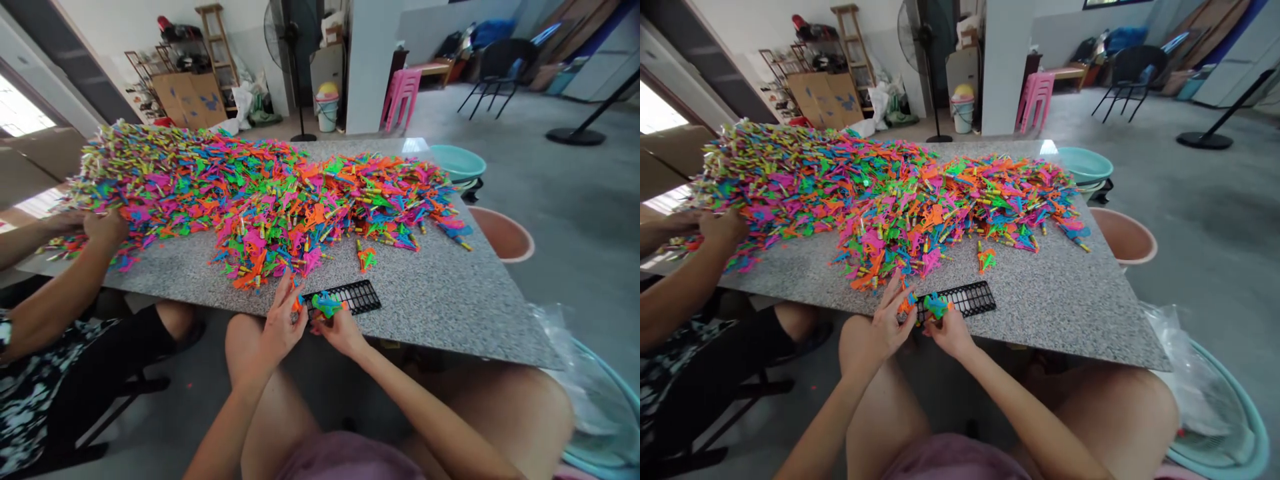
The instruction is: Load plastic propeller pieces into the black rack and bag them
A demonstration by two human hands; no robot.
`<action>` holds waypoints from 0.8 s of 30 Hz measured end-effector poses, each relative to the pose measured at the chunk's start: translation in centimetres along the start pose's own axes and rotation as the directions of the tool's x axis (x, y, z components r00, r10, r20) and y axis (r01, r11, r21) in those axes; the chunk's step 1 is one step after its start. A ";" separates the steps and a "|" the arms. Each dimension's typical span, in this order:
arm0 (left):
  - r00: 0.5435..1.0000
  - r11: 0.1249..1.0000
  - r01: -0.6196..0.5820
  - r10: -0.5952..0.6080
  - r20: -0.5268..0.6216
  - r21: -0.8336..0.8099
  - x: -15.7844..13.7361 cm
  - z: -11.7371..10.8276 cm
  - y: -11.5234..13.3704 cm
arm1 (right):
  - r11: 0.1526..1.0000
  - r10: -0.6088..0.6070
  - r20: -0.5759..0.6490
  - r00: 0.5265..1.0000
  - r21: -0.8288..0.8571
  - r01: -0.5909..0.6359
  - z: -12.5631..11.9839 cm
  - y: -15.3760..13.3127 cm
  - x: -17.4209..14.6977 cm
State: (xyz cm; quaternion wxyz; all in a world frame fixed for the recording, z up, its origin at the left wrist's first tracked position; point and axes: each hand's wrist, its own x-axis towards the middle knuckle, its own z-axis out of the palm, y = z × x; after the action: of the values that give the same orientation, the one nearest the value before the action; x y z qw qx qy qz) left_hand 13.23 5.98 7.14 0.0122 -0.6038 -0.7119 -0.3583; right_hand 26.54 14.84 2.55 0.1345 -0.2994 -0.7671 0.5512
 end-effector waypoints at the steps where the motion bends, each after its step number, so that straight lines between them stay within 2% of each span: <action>1: 1.000 1.000 0.005 -0.005 -0.002 -0.011 0.0 0.1 0.1 | 0.997 -0.026 -0.008 1.000 -0.078 0.025 0.4 -0.1 0.3; 3: 1.000 0.999 0.024 -0.024 -0.002 -0.036 0.0 0.5 0.4 | 0.952 -0.060 -0.047 0.997 -0.302 0.043 0.3 -0.4 0.9; 5: 0.999 0.997 0.039 -0.039 0.000 -0.068 0.1 0.9 0.5 | 0.873 -0.066 -0.065 0.996 -0.486 0.026 -0.4 -0.9 1.3; 9: 0.999 0.990 0.026 -0.022 0.034 -0.135 0.5 0.8 0.5 | 0.781 -0.003 0.019 1.000 -0.625 0.015 -1.5 -2.3 1.9; 12: 0.996 0.988 0.021 -0.007 0.088 -0.151 0.8 -0.2 0.7 | 0.743 0.028 0.056 0.998 -0.669 0.016 -1.5 -3.3 2.5; 14: 0.994 0.994 0.001 0.011 0.109 -0.109 1.0 -0.8 1.0 | 0.748 0.040 0.053 0.998 -0.664 0.005 -1.3 -3.5 2.9; 17: 0.994 0.998 -0.044 0.048 0.099 -0.044 1.2 -0.8 1.1 | 0.783 0.029 0.060 0.998 -0.622 0.015 -0.5 -3.3 3.2; 20: 0.998 0.998 -0.048 0.050 0.047 -0.045 1.1 0.3 0.6 | 0.837 -0.058 0.099 0.993 -0.538 0.103 -0.3 -2.3 2.8; 22: 0.999 0.998 -0.040 0.041 0.012 -0.038 1.0 1.0 -0.1 | 0.851 -0.133 0.119 0.984 -0.496 0.175 -1.7 -1.4 2.8; 24: 0.999 0.998 -0.053 0.052 -0.011 -0.035 0.7 1.4 -0.6 | 0.813 -0.159 0.043 0.986 -0.561 0.155 -4.8 -0.7 3.6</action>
State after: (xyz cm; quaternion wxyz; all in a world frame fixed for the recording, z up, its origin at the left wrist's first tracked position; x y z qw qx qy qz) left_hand 13.14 7.35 6.13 0.0145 -0.6207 -0.6893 -0.3733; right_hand 26.05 20.54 4.46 0.0877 -0.2631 -0.9169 0.2871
